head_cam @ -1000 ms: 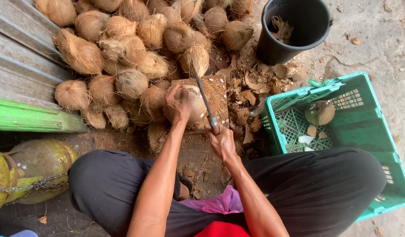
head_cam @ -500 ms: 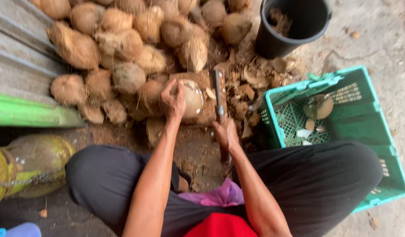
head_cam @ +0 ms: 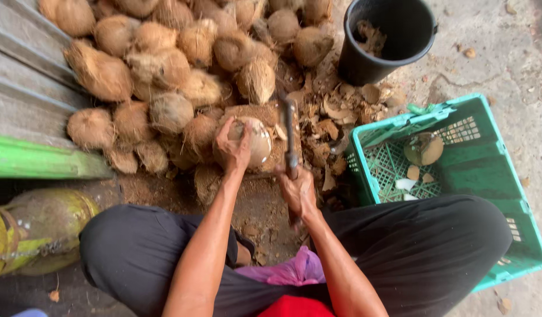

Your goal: The person sits on the ground and husks coconuts, chopping off the fibrous outer husk with a heavy cleaver against a wooden block. Husked coconuts are placed into a green plastic crate, and discarded husk pieces pile around the work area.

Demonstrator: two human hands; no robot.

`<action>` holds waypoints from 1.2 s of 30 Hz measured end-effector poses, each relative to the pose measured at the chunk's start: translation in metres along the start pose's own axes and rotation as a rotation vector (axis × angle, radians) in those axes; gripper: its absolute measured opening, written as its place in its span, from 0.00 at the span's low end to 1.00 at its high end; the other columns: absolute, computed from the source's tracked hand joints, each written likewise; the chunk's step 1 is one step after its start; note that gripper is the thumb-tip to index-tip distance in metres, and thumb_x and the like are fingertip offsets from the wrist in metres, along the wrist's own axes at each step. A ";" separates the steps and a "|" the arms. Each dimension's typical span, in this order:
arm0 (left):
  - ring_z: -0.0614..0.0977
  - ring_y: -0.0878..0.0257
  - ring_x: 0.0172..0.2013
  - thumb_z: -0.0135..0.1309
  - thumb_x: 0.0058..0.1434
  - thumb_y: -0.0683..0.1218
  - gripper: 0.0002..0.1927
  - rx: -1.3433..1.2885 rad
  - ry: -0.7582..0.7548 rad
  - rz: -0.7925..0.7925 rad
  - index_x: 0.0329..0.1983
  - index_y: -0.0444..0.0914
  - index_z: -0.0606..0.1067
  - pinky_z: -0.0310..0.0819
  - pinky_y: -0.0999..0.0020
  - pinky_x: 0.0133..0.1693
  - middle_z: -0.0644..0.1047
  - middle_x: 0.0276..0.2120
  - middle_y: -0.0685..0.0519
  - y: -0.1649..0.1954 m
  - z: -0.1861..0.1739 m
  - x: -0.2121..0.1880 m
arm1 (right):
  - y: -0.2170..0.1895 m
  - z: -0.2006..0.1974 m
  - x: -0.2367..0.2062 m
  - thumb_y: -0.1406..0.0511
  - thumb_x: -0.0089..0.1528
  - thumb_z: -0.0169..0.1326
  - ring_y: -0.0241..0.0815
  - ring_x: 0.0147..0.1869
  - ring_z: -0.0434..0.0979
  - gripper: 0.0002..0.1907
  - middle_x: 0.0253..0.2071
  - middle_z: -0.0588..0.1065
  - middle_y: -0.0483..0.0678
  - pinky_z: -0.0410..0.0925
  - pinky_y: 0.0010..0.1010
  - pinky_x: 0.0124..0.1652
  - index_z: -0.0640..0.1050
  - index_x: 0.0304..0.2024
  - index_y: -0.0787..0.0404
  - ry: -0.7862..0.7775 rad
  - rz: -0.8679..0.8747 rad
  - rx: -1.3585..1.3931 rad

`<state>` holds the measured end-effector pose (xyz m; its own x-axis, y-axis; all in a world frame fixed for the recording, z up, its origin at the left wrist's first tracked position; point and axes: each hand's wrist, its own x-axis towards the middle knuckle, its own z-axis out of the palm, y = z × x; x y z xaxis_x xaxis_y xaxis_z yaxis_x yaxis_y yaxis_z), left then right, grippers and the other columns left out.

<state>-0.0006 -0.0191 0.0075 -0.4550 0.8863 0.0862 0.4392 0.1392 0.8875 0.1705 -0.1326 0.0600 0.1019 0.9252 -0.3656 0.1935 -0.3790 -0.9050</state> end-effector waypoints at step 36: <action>0.77 0.55 0.57 0.56 0.62 0.67 0.36 -0.153 0.185 -0.023 0.61 0.36 0.74 0.68 0.49 0.59 0.76 0.59 0.44 0.005 -0.001 -0.025 | 0.036 0.017 0.010 0.58 0.67 0.58 0.33 0.16 0.63 0.22 0.18 0.68 0.41 0.62 0.30 0.16 0.69 0.22 0.60 0.000 -0.054 0.148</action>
<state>0.0119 -0.0412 0.0099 -0.6043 0.7854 0.1339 0.3107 0.0776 0.9473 0.1623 -0.1365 0.0203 0.0952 0.9441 -0.3155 0.0527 -0.3213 -0.9455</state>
